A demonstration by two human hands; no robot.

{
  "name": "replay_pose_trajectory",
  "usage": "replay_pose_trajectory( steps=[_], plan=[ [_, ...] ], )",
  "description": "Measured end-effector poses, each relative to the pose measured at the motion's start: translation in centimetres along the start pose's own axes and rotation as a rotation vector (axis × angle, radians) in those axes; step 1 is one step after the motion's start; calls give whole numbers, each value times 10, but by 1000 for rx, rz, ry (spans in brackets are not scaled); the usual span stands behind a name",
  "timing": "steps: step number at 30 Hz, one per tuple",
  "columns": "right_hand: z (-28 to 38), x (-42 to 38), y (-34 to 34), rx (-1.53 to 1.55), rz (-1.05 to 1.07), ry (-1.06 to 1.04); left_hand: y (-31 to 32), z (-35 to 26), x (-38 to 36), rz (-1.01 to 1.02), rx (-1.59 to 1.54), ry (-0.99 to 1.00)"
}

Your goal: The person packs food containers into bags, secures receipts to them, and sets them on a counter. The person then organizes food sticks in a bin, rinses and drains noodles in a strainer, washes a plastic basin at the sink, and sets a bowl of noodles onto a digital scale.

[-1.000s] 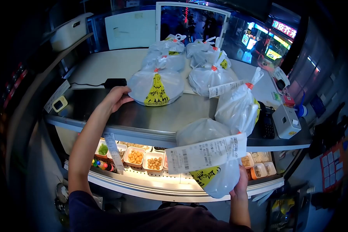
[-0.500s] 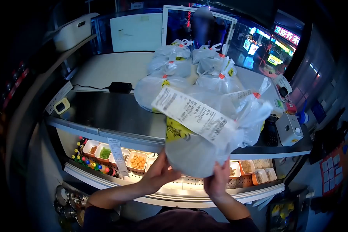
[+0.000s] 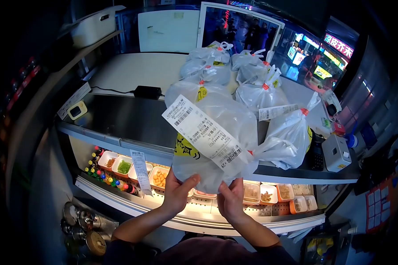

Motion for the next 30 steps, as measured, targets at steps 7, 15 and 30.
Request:
replay_pose_trajectory(
  steps=[7,15,30],
  plan=[
    [8,-4,-2,-19,-44,-72,6,8,-2,20,-20,34],
    [12,-10,-6,124,-40,-39,13,11,-9,65,81,60],
    [-10,-17,-7,158,-14,39,-8,2,-25,18,48,9]
  ],
)
Point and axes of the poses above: each hand's wrist, its own x-axis towards the middle knuckle, its own y-axis out of the palm, z = x × y, the point moved 3 cm from there along x, towards the middle knuckle, and after that the axes turned 7 degrees about -y, right-handed, at the moved point
